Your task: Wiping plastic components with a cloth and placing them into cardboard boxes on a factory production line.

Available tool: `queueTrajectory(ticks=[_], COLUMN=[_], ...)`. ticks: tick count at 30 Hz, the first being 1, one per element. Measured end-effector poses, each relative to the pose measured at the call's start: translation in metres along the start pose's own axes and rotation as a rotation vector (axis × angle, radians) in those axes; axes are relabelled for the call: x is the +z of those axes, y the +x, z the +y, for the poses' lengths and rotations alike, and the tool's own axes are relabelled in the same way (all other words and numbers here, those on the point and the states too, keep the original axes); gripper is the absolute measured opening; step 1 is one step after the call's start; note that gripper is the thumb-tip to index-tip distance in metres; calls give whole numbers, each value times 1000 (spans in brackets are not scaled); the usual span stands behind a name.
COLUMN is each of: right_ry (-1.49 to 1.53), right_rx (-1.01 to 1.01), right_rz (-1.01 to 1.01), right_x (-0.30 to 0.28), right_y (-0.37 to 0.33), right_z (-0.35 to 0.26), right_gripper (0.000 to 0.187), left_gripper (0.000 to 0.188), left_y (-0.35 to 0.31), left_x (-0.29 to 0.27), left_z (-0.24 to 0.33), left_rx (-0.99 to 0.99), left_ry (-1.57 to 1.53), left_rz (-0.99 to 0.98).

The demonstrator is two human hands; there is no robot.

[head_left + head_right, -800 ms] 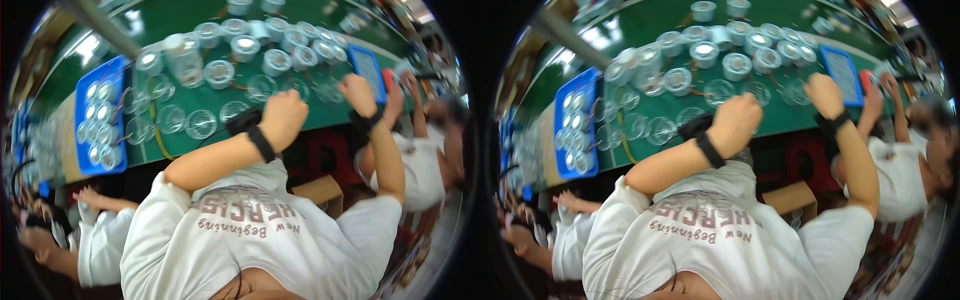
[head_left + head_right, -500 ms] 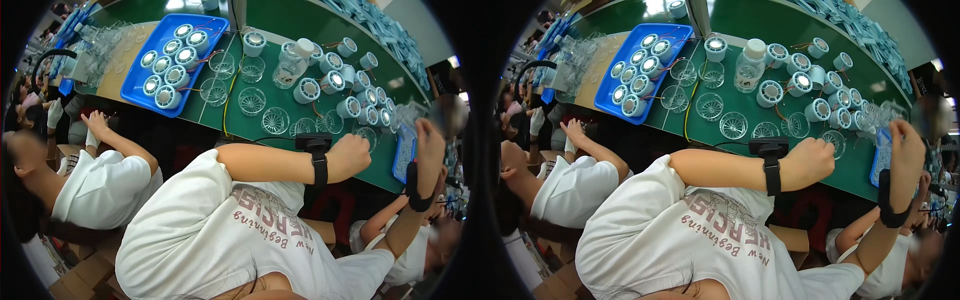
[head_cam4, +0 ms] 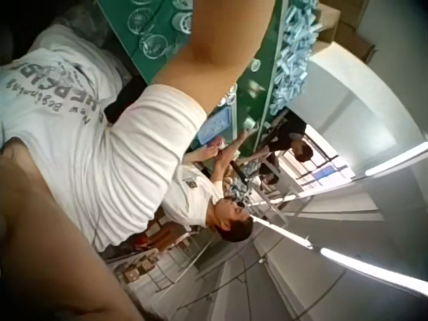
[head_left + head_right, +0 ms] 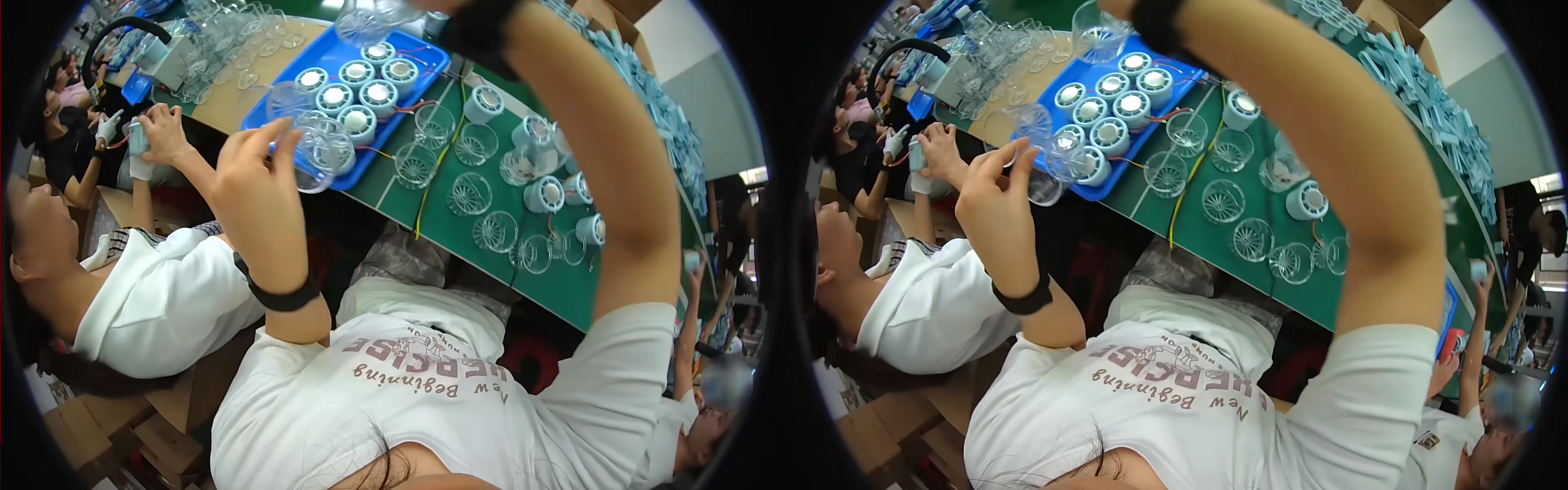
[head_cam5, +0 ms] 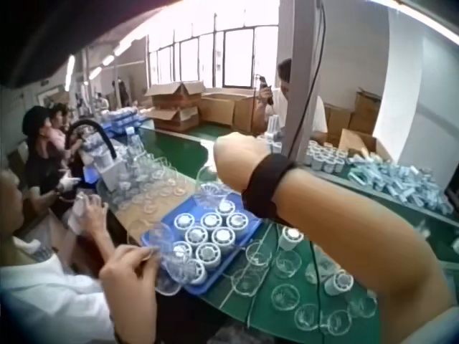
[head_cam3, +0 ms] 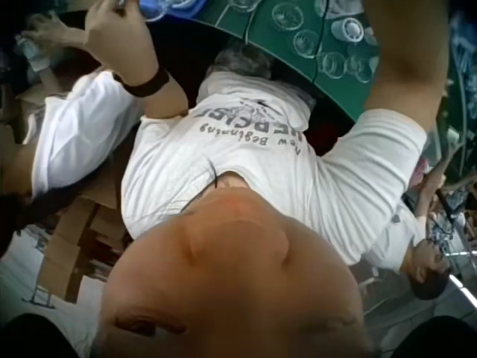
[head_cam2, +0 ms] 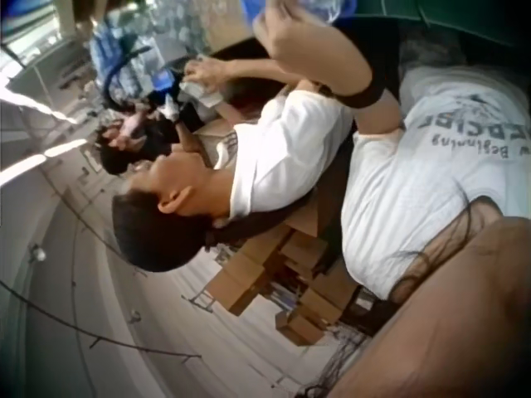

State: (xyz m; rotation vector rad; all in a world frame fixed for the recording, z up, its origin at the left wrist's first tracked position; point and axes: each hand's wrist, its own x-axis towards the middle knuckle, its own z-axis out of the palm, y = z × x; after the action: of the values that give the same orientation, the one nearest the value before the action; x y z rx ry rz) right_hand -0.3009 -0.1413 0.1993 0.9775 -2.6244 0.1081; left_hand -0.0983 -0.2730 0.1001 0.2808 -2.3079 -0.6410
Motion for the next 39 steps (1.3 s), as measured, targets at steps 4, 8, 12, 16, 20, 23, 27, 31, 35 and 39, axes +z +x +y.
queueTrajectory(ticks=[4, 8, 12, 16, 20, 23, 27, 31, 35, 39], right_ry=[84, -14, -24, 235, 206, 205, 233, -266, -248, -301], right_rx=[158, 151, 194, 161, -89, -260, 926, 927, 940, 1133], right_rz=[-135, -304, -408, -352, -185, 179, -153, -462, -598, -640], right_x=[96, 151, 201, 176, 60, -29, -118, -59, 0, 49], right_y=[80, 105, 108, 96, 15, -103, -199, -340, -411, -463], right_z=[-34, -41, -11, -32, 2, 80, 188, 376, 468, 505], right_gripper=[25, 31, 34, 32, 22, 23, 22, 48, 72, 74], left_gripper=[17, 20, 22, 24, 27, 27, 27, 28, 30, 34], left_y=[29, 46, 66, 79, 84, 89, 99, 109, 130, 111], left_x=[35, 67, 83, 78, 117, 122, 119, 131, 135, 121], left_z=[-57, -89, -105, -134, -151, -151, -142, -138, -227, -157], left_rx=[-122, -361, -474, -459, -379, -295, -195, -98, -73, 153], left_ry=[296, 394, 414, 489, 391, 400, 455, 470, 420, 733], left_rz=[52, -120, -211, -242, -397, -417, -378, -470, -578, -453])
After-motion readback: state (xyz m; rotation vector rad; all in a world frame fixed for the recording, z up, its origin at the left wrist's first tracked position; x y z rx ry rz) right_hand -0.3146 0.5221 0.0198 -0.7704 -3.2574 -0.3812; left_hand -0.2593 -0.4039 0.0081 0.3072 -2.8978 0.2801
